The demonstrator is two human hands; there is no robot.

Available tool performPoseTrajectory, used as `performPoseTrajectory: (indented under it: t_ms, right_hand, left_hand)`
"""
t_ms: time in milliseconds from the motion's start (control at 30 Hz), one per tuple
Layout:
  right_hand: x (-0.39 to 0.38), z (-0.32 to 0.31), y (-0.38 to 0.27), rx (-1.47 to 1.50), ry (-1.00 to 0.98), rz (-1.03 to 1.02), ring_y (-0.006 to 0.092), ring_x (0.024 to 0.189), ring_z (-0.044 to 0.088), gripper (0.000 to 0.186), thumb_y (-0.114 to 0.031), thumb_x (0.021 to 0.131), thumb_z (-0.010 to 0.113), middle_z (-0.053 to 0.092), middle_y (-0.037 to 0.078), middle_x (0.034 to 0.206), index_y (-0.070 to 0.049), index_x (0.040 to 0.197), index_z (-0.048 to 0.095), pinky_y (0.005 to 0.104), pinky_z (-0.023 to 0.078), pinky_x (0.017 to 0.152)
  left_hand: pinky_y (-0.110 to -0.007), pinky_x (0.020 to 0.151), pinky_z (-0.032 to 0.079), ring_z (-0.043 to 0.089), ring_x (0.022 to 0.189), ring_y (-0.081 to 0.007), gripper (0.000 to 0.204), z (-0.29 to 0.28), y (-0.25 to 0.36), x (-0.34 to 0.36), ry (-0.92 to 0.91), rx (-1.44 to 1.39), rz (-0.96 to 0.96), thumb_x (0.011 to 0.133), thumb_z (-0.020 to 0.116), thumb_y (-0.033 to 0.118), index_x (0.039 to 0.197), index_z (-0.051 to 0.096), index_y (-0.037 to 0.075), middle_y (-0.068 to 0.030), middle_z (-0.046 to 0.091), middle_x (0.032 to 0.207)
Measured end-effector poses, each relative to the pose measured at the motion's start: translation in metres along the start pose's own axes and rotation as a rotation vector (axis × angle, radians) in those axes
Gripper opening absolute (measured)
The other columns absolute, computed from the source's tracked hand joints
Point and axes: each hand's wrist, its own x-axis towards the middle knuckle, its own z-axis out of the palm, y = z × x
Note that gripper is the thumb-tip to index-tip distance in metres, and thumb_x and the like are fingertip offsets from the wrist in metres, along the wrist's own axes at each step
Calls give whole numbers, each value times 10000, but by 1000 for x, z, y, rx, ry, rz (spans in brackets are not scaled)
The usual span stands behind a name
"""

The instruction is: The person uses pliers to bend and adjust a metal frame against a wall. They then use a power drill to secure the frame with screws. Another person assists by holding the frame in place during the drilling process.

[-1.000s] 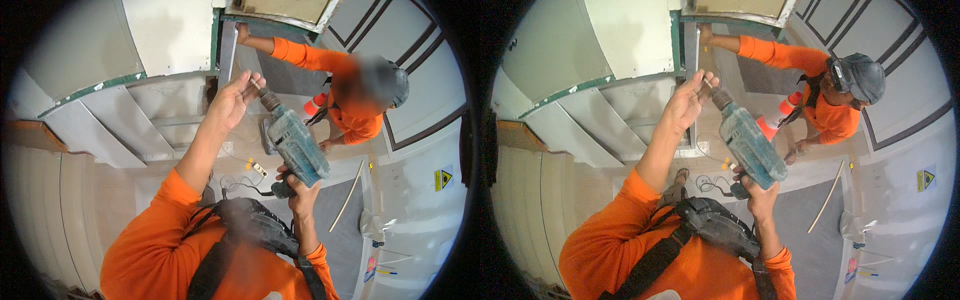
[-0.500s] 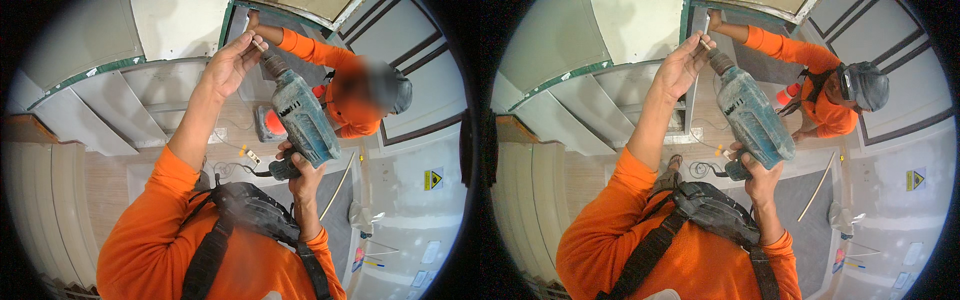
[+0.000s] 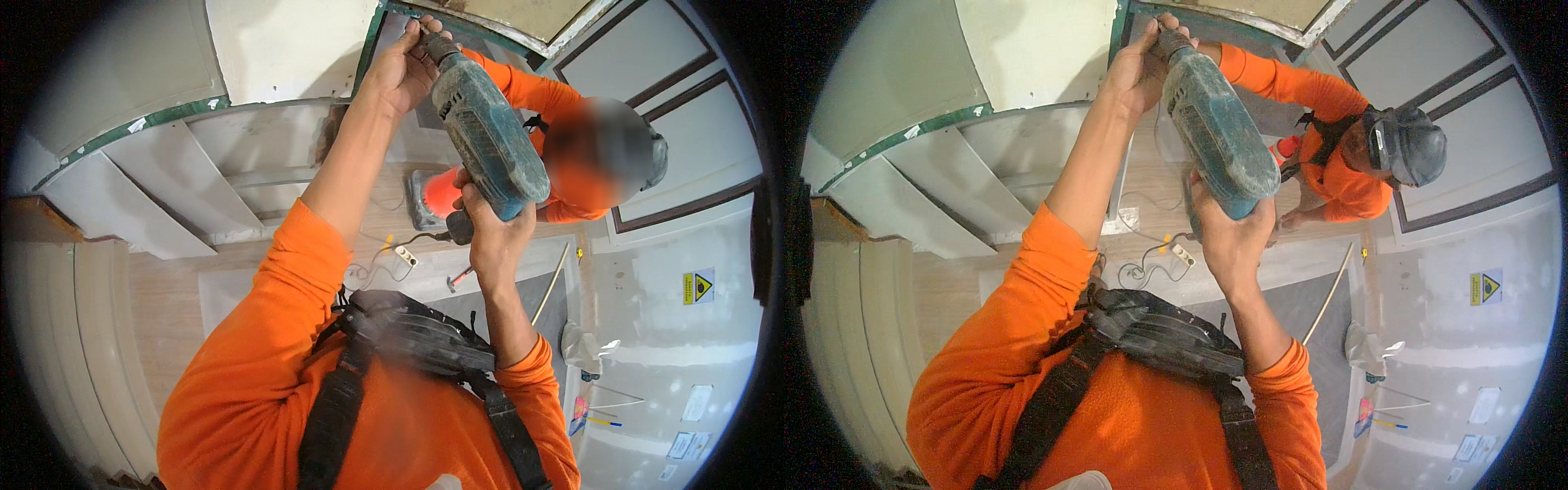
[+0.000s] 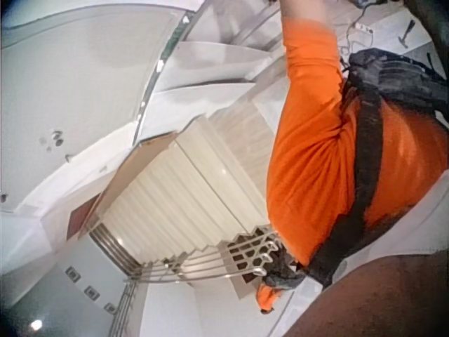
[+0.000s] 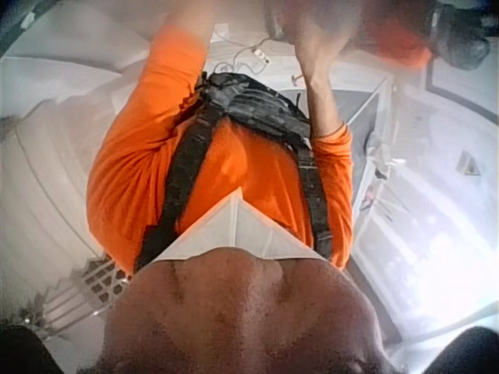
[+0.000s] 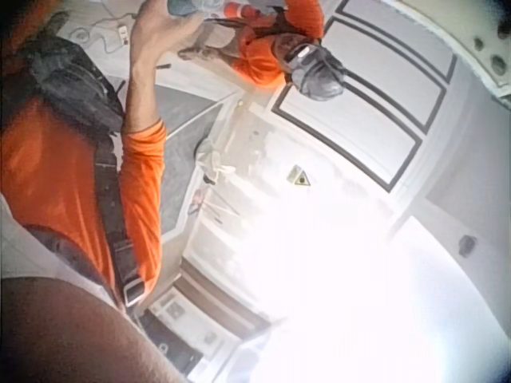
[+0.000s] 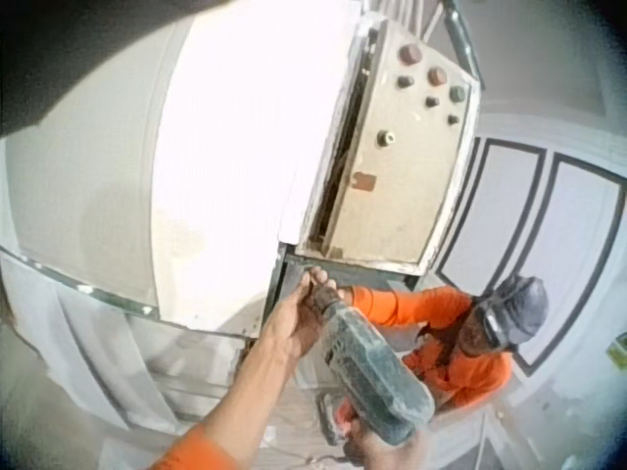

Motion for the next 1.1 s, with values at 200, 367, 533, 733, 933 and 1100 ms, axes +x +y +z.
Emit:
performPoseTrajectory:
  t_ms: [200, 367, 533, 733, 933, 1100]
  right_hand:
    - [15, 7, 3, 189, -22, 103, 117, 805, 625, 289, -10, 853, 696, 692, 65, 960, 15, 1123, 595, 259, 500, 719]
    - [27, 10, 10, 192, -38, 58, 122, 782, 624, 284, 2, 863, 685, 691, 71, 942, 17, 1129, 586, 259, 502, 701]
    - [31, 15, 13, 245, -2, 133, 122, 766, 624, 259, -4, 865, 685, 690, 72, 939, 21, 1108, 600, 264, 509, 685]
    - [37, 14, 15, 236, -20, 124, 121, 756, 623, 257, -17, 864, 684, 686, 72, 935, 25, 1104, 602, 263, 511, 669]
    - [43, 7, 6, 159, -63, 173, 121, 800, 636, 246, -23, 854, 700, 693, 70, 965, 24, 1082, 620, 263, 511, 719]
    - [41, 8, 13, -32, -17, 134, 130, 895, 647, 247, -23, 840, 721, 702, 64, 977, 24, 1068, 638, 270, 496, 823]
  left_hand:
    - [-477, 1000, 509, 635, 1049, -320, 267, -19, -2, 21, 7, -14, 2, 981, 598, 290, 1055, 635, 37, -143, 665, 1061]
    - [-480, 998, 510, 639, 1050, -327, 268, -24, 0, 28, 38, -33, -6, 966, 621, 288, 1043, 646, 32, -135, 685, 1038]
    - [-472, 997, 511, 644, 1044, -321, 276, -31, -1, 30, 65, -18, -25, 965, 620, 299, 1057, 648, 40, -142, 686, 1053]
    - [-465, 1040, 467, 615, 1109, -305, 368, -37, -6, 37, 138, 76, 83, 1000, 559, 370, 1155, 618, 41, -137, 661, 1143]
    - [-403, 1074, 419, 527, 1166, -248, 603, -43, -14, 3, 183, -119, 48, 897, 708, 431, 1297, 524, 19, -111, 547, 1255]
    - [-385, 1005, 452, 535, 1128, -241, 755, -21, -32, 7, 310, -89, 348, 918, 625, 533, 1359, 432, -48, -140, 545, 1222]
